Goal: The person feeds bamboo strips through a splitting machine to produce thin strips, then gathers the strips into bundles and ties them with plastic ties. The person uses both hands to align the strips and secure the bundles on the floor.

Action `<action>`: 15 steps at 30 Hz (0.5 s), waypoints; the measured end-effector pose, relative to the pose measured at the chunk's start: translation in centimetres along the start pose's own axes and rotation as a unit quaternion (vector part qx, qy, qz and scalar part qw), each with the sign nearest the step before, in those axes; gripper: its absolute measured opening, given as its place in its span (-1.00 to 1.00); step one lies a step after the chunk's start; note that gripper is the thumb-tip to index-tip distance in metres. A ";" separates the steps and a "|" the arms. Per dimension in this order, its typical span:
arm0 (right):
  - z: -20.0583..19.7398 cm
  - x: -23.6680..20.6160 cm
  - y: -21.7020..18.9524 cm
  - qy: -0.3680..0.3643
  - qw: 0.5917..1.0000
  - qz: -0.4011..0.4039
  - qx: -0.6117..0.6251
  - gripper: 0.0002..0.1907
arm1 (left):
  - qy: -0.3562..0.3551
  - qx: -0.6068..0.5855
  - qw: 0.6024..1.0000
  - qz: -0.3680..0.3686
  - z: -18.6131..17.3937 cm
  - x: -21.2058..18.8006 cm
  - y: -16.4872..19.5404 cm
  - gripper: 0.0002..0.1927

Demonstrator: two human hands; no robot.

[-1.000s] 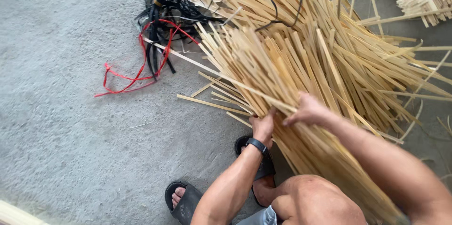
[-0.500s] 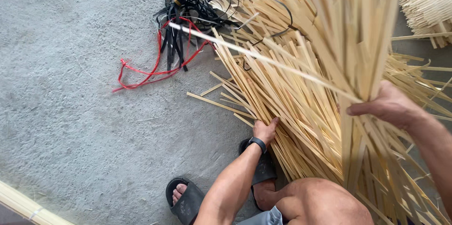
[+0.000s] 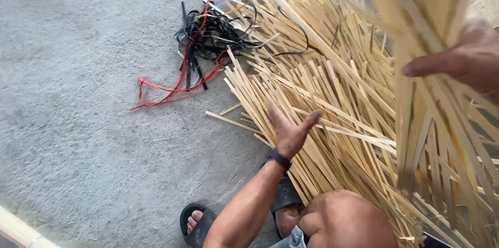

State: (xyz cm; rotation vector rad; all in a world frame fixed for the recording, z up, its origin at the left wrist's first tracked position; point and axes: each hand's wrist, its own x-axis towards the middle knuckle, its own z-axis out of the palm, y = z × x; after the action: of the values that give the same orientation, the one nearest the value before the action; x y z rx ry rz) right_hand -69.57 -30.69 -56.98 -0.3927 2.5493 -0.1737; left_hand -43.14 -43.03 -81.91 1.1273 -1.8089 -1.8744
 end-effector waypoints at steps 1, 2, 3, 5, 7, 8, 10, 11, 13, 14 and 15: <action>0.6 -1.2 -2.3 -0.005 1.000 0.000 -0.015 -0.37 | -0.094 -0.139 0.986 0.014 -0.1 0.9 1.4 0.63; 1.8 -2.1 -4.6 -0.021 0.998 0.043 -0.048 -0.37 | -0.185 -0.276 0.943 0.029 -0.1 1.9 2.8 0.66; 3.5 -2.9 -6.9 -0.042 0.996 0.009 -0.085 -0.37 | -0.220 -0.387 0.895 0.020 -0.1 2.8 4.0 0.55; 7.2 -3.9 -10.7 -0.048 0.981 -0.092 -0.164 -0.35 | -0.281 -0.586 0.760 0.010 -0.3 4.5 5.7 0.32; 11.5 -4.4 -13.3 -0.066 0.975 -0.129 -0.170 -0.25 | -0.244 -0.549 0.799 -0.022 -0.9 5.4 6.2 -0.04; 13.4 -4.7 -14.0 -0.078 0.975 -0.128 -0.164 -0.16 | -0.226 -0.530 0.817 -0.038 -1.3 5.6 6.3 -0.18; 16.0 -4.9 -14.3 -0.048 0.930 -0.211 -0.295 0.18 | -0.139 -0.463 0.870 -0.093 -2.3 5.8 6.1 -0.40; 16.8 -5.0 -13.9 -0.037 0.922 -0.244 -0.299 0.21 | -0.095 -0.427 0.892 -0.117 -2.7 5.9 5.9 -0.50; 17.5 -5.1 -12.6 -0.027 0.902 -0.305 -0.304 0.32 | -0.146 -0.496 0.845 -0.137 -3.6 6.0 5.7 -0.59; 17.7 -5.2 -11.7 -0.043 0.924 -0.311 -0.218 0.30 | -0.173 -0.528 0.818 -0.148 -3.9 6.1 5.7 -0.64; 17.7 -5.1 -10.8 -0.057 0.938 -0.316 -0.129 0.28 | -0.159 -0.531 0.819 -0.147 -4.3 6.2 5.7 -0.67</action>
State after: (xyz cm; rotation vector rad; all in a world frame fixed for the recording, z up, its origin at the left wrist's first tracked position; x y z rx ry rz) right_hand -53.30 -40.06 -67.17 -1.2803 2.2508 -0.0442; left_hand -45.82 -51.23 -78.05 0.6669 -0.3932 -2.7636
